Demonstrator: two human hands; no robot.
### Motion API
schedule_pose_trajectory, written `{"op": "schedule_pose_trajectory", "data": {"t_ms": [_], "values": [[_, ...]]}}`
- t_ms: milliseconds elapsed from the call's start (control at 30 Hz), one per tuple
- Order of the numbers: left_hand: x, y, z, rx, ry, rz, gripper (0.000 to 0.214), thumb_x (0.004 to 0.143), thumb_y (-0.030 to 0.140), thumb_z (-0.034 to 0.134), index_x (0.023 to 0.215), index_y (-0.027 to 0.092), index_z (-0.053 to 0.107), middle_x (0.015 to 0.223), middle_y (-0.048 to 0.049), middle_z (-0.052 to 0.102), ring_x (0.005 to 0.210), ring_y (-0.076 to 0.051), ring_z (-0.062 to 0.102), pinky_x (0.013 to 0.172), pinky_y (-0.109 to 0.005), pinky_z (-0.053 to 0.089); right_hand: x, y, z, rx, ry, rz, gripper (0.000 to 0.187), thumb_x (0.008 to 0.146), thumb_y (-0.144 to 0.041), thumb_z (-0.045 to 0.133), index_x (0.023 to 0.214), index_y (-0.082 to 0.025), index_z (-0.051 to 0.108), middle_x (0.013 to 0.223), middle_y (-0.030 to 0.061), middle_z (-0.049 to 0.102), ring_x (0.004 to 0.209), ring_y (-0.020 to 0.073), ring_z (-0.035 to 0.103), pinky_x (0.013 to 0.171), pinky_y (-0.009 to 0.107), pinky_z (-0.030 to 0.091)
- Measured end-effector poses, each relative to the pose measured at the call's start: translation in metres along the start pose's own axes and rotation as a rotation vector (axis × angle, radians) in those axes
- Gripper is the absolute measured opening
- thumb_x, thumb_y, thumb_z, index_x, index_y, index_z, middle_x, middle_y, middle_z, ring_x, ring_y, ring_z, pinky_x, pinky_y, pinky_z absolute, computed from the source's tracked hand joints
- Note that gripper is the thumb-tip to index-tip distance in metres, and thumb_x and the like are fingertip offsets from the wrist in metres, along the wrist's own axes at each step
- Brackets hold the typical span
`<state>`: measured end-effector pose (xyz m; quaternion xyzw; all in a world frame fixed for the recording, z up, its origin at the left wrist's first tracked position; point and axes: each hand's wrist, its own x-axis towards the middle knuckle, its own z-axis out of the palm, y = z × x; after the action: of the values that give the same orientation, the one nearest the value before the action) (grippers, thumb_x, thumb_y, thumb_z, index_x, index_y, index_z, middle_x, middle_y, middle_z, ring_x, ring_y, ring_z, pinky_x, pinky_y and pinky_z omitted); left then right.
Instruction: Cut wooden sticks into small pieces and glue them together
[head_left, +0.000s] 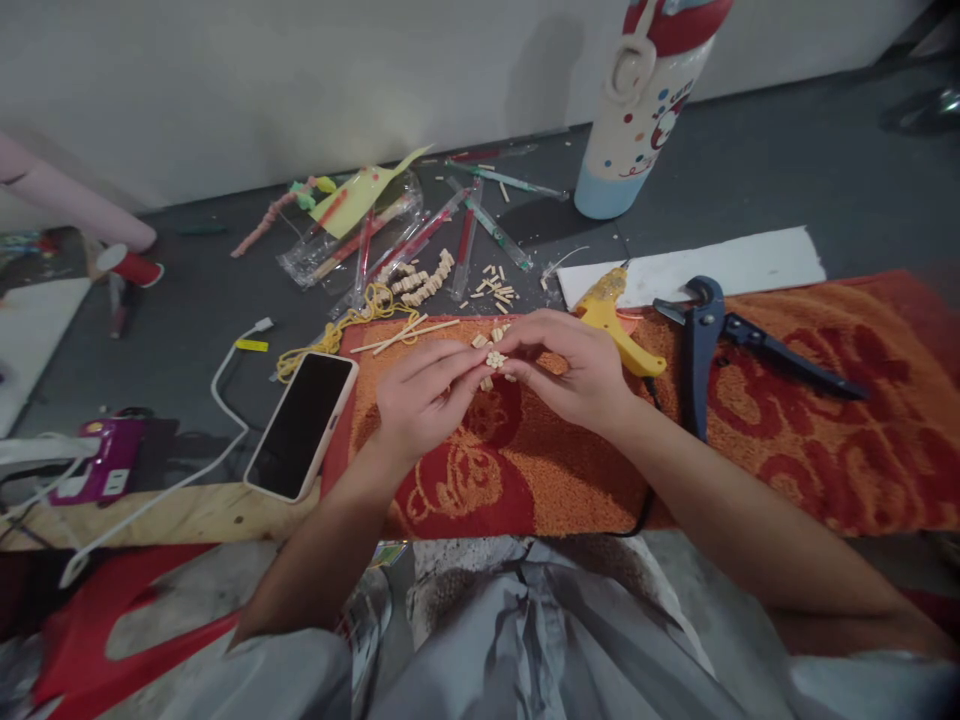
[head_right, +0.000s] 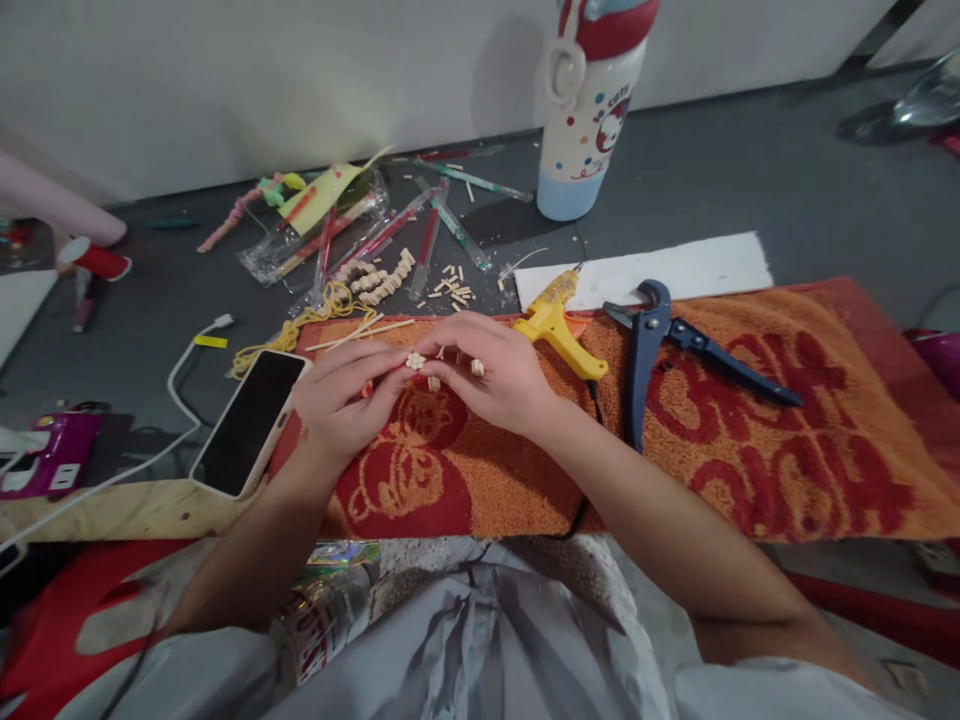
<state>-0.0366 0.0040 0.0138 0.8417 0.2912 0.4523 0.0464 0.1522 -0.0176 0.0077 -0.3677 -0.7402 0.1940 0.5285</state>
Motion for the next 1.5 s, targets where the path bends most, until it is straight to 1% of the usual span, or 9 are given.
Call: {"op": "schedule_pose_trajectory", "data": {"t_ms": [200, 400, 533, 733, 900, 1000, 1133, 1300, 1500], "values": [[-0.0052, -0.0017, 0.0027, -0.022, 0.015, -0.032, 0.014, 0.089, 0.028, 0.064, 0.082, 0.020, 0.074, 0.077, -0.0024, 0.075, 0.067, -0.010, 0.067, 0.065, -0.022, 0.057, -0.0025, 0.0016, 0.0037, 0.005, 0.025, 0.011, 0.009, 0.091, -0.030, 0.063, 0.089, -0.022, 0.068, 0.083, 0.0027, 0.073, 0.080, 0.0156, 0.068, 0.075, 0.030, 0.054], [-0.0048, -0.0005, 0.0033, -0.048, 0.013, -0.005, 0.013, 0.088, 0.022, 0.065, 0.078, 0.019, 0.072, 0.075, -0.0014, 0.074, 0.065, -0.009, 0.066, 0.062, -0.021, 0.055, -0.0039, 0.0035, 0.0061, 0.026, 0.042, -0.001, 0.007, 0.090, -0.027, 0.064, 0.087, -0.022, 0.067, 0.082, 0.0019, 0.073, 0.079, 0.0144, 0.067, 0.074, 0.028, 0.053], [-0.0036, 0.0001, 0.0044, -0.064, 0.047, -0.009, 0.008, 0.087, 0.020, 0.066, 0.083, 0.018, 0.072, 0.077, -0.0018, 0.074, 0.067, -0.009, 0.067, 0.064, -0.021, 0.055, -0.0013, 0.0021, 0.0044, 0.030, 0.019, 0.048, 0.008, 0.089, -0.027, 0.065, 0.086, -0.021, 0.069, 0.082, 0.0019, 0.073, 0.078, 0.0148, 0.068, 0.073, 0.029, 0.054], [-0.0018, -0.0003, 0.0052, -0.083, 0.060, -0.037, 0.007, 0.087, 0.020, 0.066, 0.087, 0.020, 0.073, 0.080, -0.0011, 0.075, 0.071, -0.010, 0.067, 0.068, -0.022, 0.054, -0.0002, 0.0017, 0.0023, 0.062, 0.049, 0.131, 0.009, 0.087, -0.027, 0.068, 0.090, -0.020, 0.073, 0.087, 0.0044, 0.075, 0.076, 0.0148, 0.069, 0.067, 0.027, 0.056], [-0.0013, 0.0003, 0.0065, -0.100, 0.120, -0.056, 0.003, 0.083, 0.019, 0.071, 0.086, 0.019, 0.071, 0.078, -0.0004, 0.074, 0.071, -0.010, 0.068, 0.069, -0.021, 0.054, -0.0010, 0.0048, 0.0022, -0.011, 0.057, 0.032, 0.011, 0.088, -0.028, 0.067, 0.092, -0.024, 0.076, 0.088, 0.0031, 0.077, 0.084, 0.0167, 0.072, 0.077, 0.031, 0.058], [-0.0017, 0.0000, 0.0076, -0.113, 0.114, -0.050, 0.006, 0.083, 0.019, 0.071, 0.088, 0.018, 0.072, 0.080, -0.0015, 0.074, 0.074, -0.010, 0.068, 0.070, -0.021, 0.054, -0.0009, 0.0061, 0.0026, -0.037, 0.065, -0.021, 0.012, 0.087, -0.028, 0.068, 0.095, -0.023, 0.076, 0.090, 0.0035, 0.078, 0.087, 0.0164, 0.072, 0.079, 0.030, 0.059], [-0.0025, 0.0000, 0.0084, -0.151, 0.084, -0.042, 0.007, 0.084, 0.017, 0.069, 0.090, 0.018, 0.073, 0.081, -0.0024, 0.075, 0.074, -0.010, 0.068, 0.071, -0.021, 0.055, -0.0005, 0.0062, 0.0028, -0.051, 0.074, -0.026, 0.010, 0.087, -0.028, 0.068, 0.092, -0.022, 0.075, 0.090, 0.0041, 0.076, 0.084, 0.0154, 0.071, 0.077, 0.029, 0.059], [-0.0042, -0.0004, 0.0082, -0.127, 0.082, -0.050, 0.004, 0.084, 0.020, 0.069, 0.085, 0.018, 0.073, 0.078, -0.0026, 0.075, 0.070, -0.010, 0.069, 0.068, -0.021, 0.056, -0.0008, 0.0054, 0.0028, -0.055, 0.058, -0.023, 0.009, 0.089, -0.030, 0.066, 0.089, -0.024, 0.073, 0.086, 0.0030, 0.073, 0.083, 0.0161, 0.070, 0.075, 0.032, 0.058], [-0.0065, -0.0012, 0.0094, -0.129, 0.068, -0.043, 0.007, 0.085, 0.021, 0.068, 0.081, 0.017, 0.072, 0.076, -0.0031, 0.076, 0.067, -0.010, 0.068, 0.065, -0.020, 0.055, -0.0020, 0.0052, 0.0033, -0.043, 0.062, -0.058, 0.009, 0.089, -0.028, 0.066, 0.087, -0.021, 0.071, 0.083, 0.0037, 0.074, 0.082, 0.0153, 0.070, 0.074, 0.029, 0.058]]}}
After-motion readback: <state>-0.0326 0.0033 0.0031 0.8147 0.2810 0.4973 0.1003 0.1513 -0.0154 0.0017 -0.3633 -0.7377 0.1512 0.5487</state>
